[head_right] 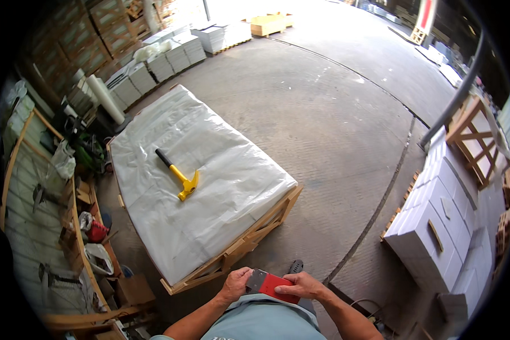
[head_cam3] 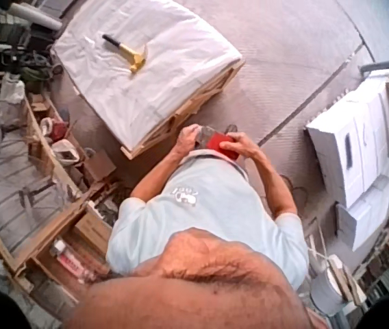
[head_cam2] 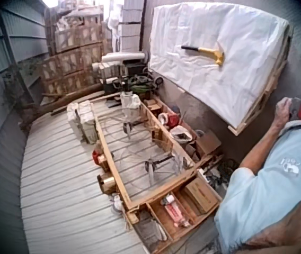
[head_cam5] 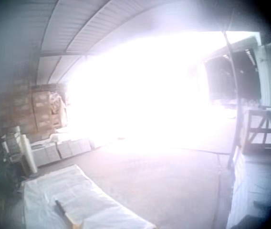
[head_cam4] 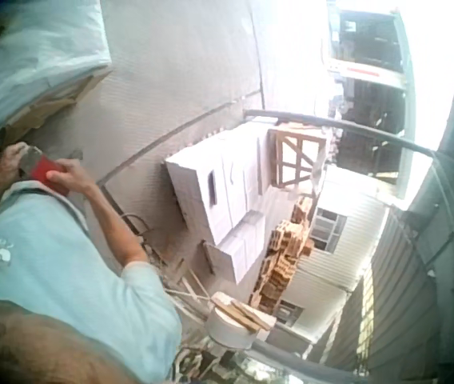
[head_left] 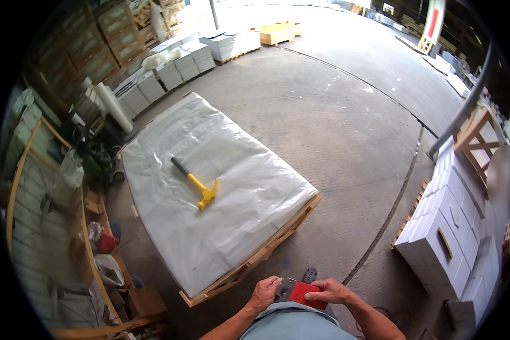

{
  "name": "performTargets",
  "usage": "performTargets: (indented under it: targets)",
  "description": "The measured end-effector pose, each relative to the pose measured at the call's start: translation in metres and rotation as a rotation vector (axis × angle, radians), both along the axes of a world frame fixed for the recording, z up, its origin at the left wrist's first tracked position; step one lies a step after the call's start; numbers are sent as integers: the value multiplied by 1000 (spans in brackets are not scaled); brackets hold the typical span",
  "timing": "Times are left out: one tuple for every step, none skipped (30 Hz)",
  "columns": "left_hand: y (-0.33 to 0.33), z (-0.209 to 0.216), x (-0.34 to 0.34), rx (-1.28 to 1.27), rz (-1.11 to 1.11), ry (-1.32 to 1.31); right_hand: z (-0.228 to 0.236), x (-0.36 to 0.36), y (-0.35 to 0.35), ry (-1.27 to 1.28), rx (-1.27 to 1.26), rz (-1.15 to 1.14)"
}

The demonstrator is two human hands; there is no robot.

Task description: The person wraps a stack of white rectangular items on a wooden pallet with a large plastic sheet, then secures the sheet using a tape dispenser. The person also retrieves a wooden frame from a nearby stack and places it on the wrapped pallet.

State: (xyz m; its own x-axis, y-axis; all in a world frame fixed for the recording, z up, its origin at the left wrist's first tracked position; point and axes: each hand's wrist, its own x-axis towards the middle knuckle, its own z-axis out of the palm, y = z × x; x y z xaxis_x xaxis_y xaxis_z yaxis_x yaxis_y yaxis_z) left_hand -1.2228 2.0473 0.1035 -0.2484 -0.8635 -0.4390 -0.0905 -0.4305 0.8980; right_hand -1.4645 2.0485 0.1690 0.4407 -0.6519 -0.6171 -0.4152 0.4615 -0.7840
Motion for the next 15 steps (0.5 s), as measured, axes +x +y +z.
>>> performTargets:
  targets:
    - [-8,14,-1,181,109,38,5,-10,-19,43,61,92]
    - [-15,12,5,162,262,148,1,-25,-32,50,12,147]
    - [-23,11,16,103,445,179,-1,-42,-47,59,17,187]
    - [-28,0,39,131,614,210,-2,-57,-65,64,20,234]
    - [-36,9,64,137,685,156,4,-70,-84,135,19,290]
    - [-33,-3,99,126,812,82,13,-81,-102,204,22,350]
    - [-28,-8,138,104,897,-38,8,-94,-120,253,18,390]
    - [-21,-8,173,37,953,-140,4,-106,-138,304,14,428]
    - [-5,-13,213,-22,980,-309,7,-112,-157,297,-3,450]
    - [9,-18,243,-82,1005,-484,8,-114,-178,285,-26,473]
    - [17,-21,254,-138,957,-676,7,-110,-196,271,-48,461]
    - [22,-24,264,-188,897,-869,9,-101,-214,254,-104,501]
    - [24,-26,267,-231,818,-1056,13,-85,-233,286,-162,582]
    - [21,-21,261,-156,866,-1065,16,-65,-249,316,-222,663]
    - [26,-39,265,-103,902,-1170,11,-48,-263,306,-271,714]
